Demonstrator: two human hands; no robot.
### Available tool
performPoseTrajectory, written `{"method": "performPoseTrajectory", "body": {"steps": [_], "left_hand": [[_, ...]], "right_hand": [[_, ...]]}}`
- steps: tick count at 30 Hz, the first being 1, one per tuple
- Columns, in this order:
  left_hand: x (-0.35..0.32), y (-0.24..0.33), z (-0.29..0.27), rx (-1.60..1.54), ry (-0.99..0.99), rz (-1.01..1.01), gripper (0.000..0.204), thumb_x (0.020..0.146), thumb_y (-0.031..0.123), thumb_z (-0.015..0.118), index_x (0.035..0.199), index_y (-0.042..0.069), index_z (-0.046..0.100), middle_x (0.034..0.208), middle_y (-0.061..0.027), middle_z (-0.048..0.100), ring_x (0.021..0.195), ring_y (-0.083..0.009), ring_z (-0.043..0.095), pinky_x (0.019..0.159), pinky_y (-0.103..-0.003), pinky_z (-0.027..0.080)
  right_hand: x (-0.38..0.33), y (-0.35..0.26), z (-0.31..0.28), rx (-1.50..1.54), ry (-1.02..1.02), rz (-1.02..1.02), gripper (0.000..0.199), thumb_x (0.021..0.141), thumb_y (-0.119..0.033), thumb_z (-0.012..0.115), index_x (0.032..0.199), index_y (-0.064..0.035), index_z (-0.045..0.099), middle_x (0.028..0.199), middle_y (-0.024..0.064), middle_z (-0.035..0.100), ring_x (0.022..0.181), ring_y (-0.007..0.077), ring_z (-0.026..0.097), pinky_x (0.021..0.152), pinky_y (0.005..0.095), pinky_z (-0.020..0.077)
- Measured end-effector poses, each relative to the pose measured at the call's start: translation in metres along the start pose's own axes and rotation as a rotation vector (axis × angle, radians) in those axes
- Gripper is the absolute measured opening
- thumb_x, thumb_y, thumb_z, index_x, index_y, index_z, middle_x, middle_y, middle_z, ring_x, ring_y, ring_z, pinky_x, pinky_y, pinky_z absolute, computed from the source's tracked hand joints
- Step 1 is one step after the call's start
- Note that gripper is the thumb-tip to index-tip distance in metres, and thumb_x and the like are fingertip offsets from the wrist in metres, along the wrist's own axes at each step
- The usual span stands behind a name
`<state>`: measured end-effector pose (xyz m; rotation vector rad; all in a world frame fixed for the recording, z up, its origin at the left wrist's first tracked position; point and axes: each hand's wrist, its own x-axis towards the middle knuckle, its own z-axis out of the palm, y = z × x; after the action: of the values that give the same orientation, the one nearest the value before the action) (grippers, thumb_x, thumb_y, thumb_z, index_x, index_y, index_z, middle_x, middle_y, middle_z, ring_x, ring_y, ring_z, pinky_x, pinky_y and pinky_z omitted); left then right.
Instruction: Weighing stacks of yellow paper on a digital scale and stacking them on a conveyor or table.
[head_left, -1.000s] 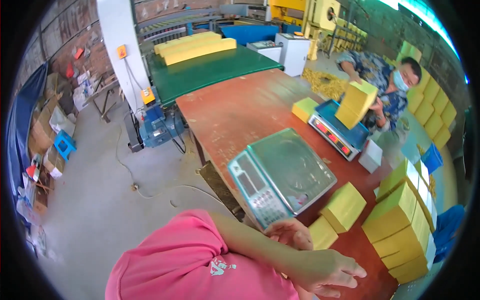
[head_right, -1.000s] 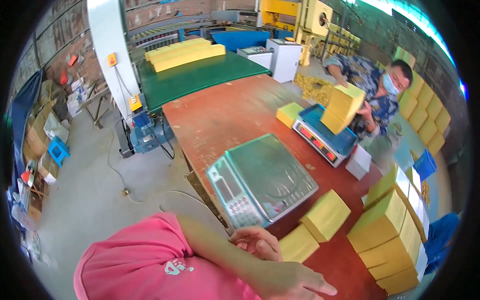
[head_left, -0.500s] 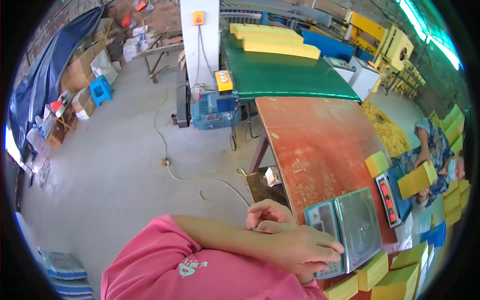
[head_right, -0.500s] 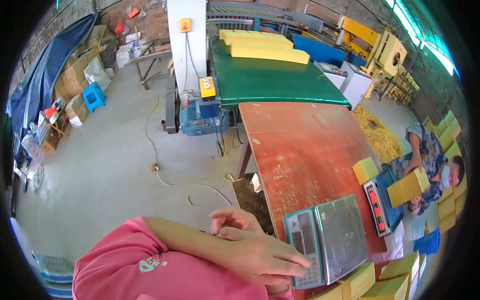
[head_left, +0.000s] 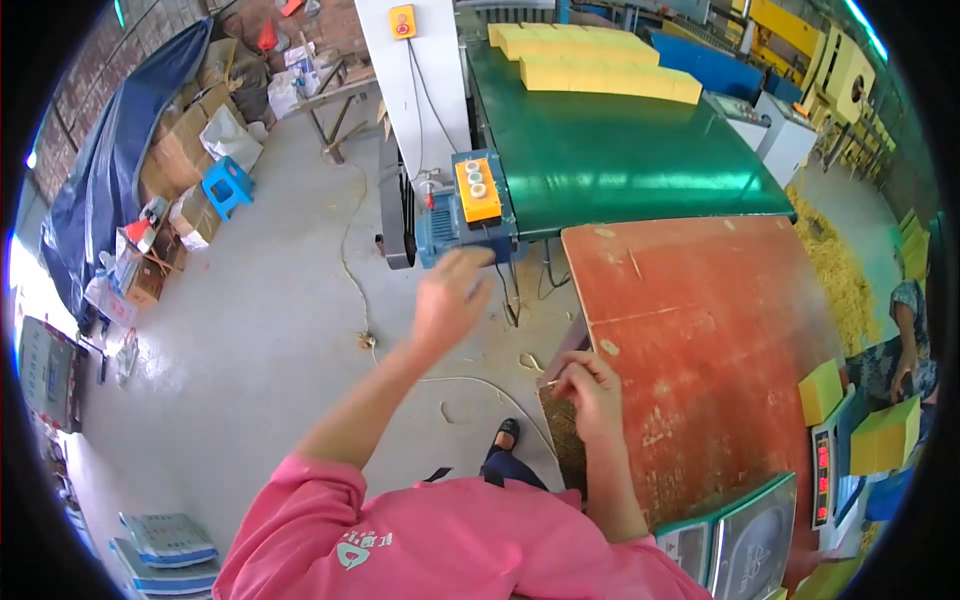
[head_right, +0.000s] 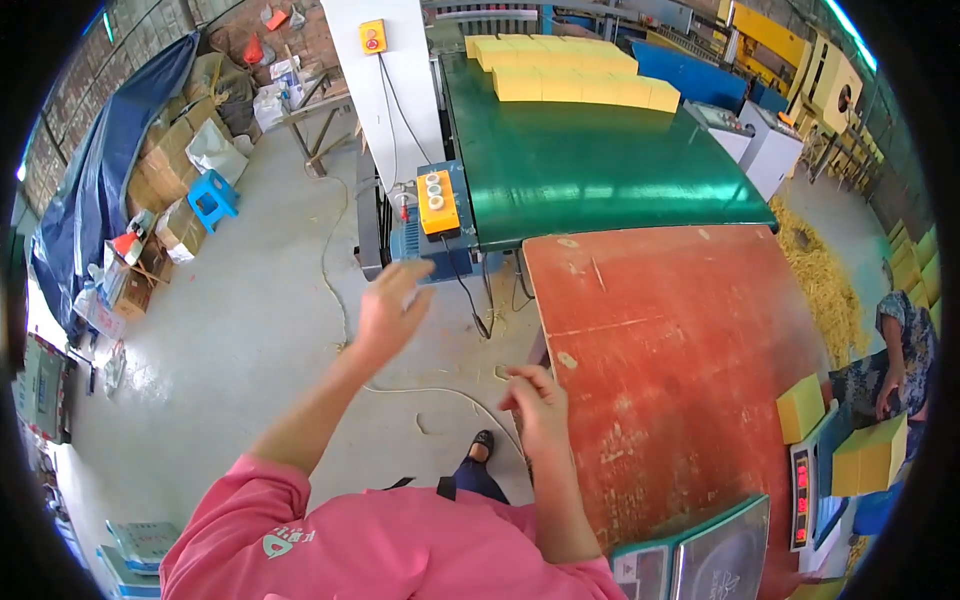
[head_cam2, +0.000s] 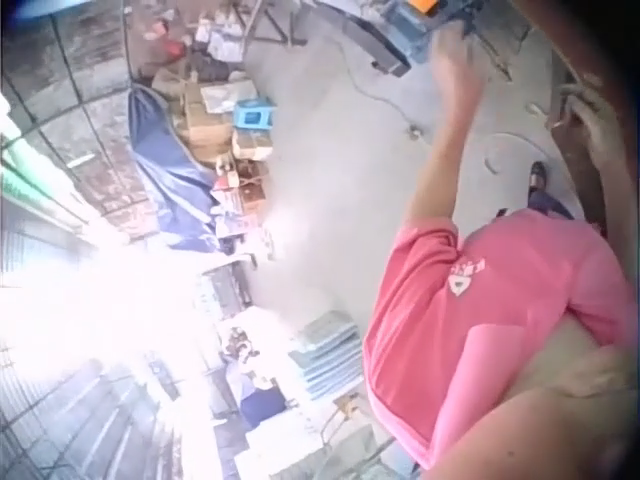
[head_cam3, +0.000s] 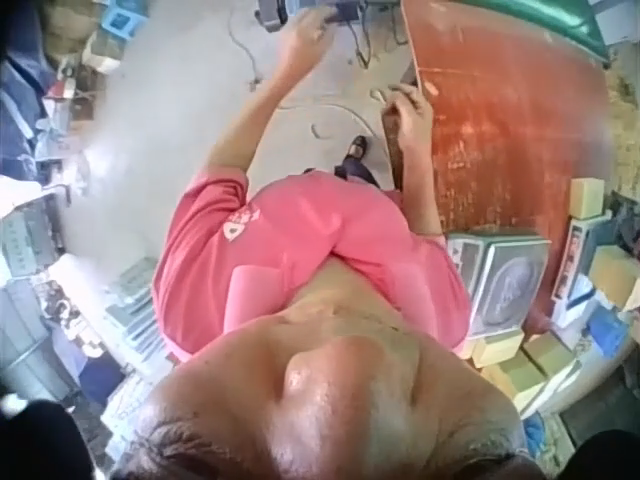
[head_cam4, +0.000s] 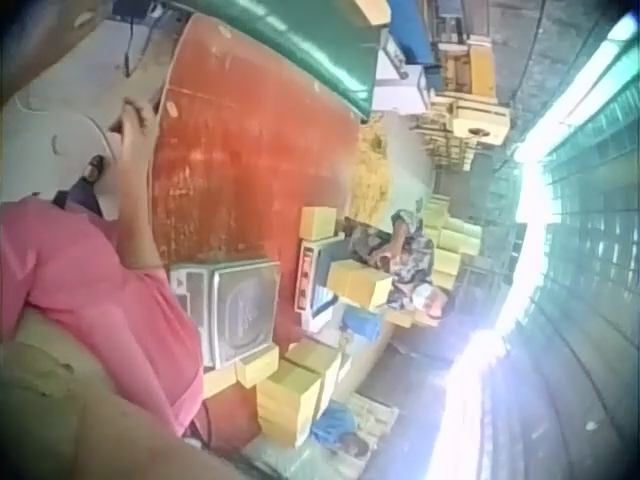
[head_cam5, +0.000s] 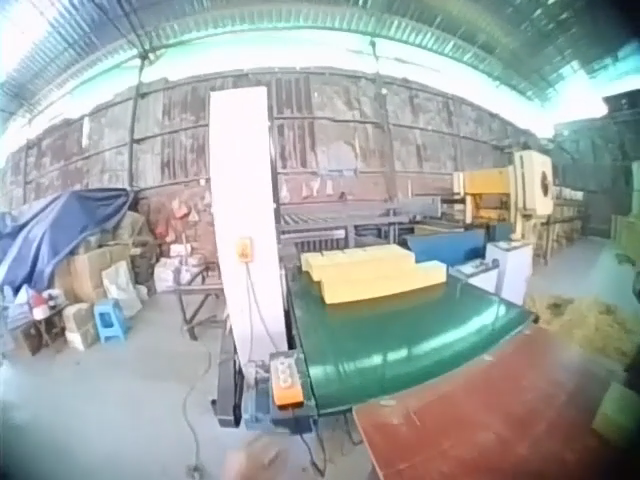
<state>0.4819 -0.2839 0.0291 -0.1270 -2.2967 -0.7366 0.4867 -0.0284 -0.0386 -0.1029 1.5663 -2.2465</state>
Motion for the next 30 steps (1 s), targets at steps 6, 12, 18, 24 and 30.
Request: {"method": "performPoseTrajectory", "body": {"steps": [6, 12, 18, 24, 30], "left_hand": [[0.067, -0.101, 0.041, 0.165, -0.155, -0.172, 0.063, 0.078, 0.016, 0.074, 0.134, -0.001, 0.05, 0.134, -0.0178, 0.053, 0.122, -0.0345, 0.051, 0.101, -0.042, 0.044], [0.103, -0.139, 0.068, 0.191, -0.282, -0.125, 0.069, 0.076, 0.015, 0.074, 0.138, 0.001, 0.046, 0.141, -0.0173, 0.047, 0.13, -0.0347, 0.043, 0.106, -0.042, 0.038], [0.108, -0.161, 0.069, 0.301, -0.245, 0.029, 0.06, 0.073, 0.011, 0.075, 0.129, 0.008, 0.054, 0.134, -0.0148, 0.05, 0.131, -0.0344, 0.042, 0.105, -0.047, 0.038], [0.132, -0.168, 0.055, 0.231, -0.392, 0.098, 0.044, 0.072, 0.011, 0.074, 0.114, 0.009, 0.062, 0.13, -0.0138, 0.05, 0.125, -0.035, 0.047, 0.1, -0.048, 0.04], [0.133, -0.193, 0.057, 0.124, -0.4, 0.165, 0.04, 0.073, 0.013, 0.072, 0.111, 0.007, 0.061, 0.133, -0.014, 0.049, 0.125, -0.0357, 0.046, 0.1, -0.048, 0.04]], "right_hand": [[0.083, 0.017, -0.029, -0.093, 0.09, 0.012, 0.014, 0.093, -0.005, 0.054, 0.102, 0.001, 0.064, 0.077, 0.0034, 0.061, 0.068, 0.011, 0.059, 0.064, 0.0252, 0.0486], [0.137, 0.012, -0.022, -0.401, 0.222, -0.205, 0.013, 0.093, -0.003, 0.056, 0.1, 0.0018, 0.065, 0.081, 0.0033, 0.063, 0.078, 0.011, 0.061, 0.072, 0.0254, 0.0493], [0.151, 0.01, -0.028, -0.844, 0.423, -0.479, 0.013, 0.084, 0.001, 0.062, 0.096, 0.0011, 0.066, 0.095, 0.0143, 0.067, 0.089, 0.0267, 0.065, 0.079, 0.0348, 0.0522], [0.158, 0.026, -0.038, -1.169, 0.581, -0.566, 0.034, 0.082, -0.003, 0.064, 0.116, -0.0026, 0.06, 0.127, 0.02, 0.056, 0.116, 0.039, 0.052, 0.098, 0.0465, 0.0428], [0.175, 0.03, -0.025, -1.32, 0.68, -0.497, 0.04, 0.08, -0.005, 0.065, 0.119, -0.0031, 0.058, 0.13, 0.018, 0.054, 0.12, 0.0373, 0.05, 0.1, 0.0482, 0.0392]]}}
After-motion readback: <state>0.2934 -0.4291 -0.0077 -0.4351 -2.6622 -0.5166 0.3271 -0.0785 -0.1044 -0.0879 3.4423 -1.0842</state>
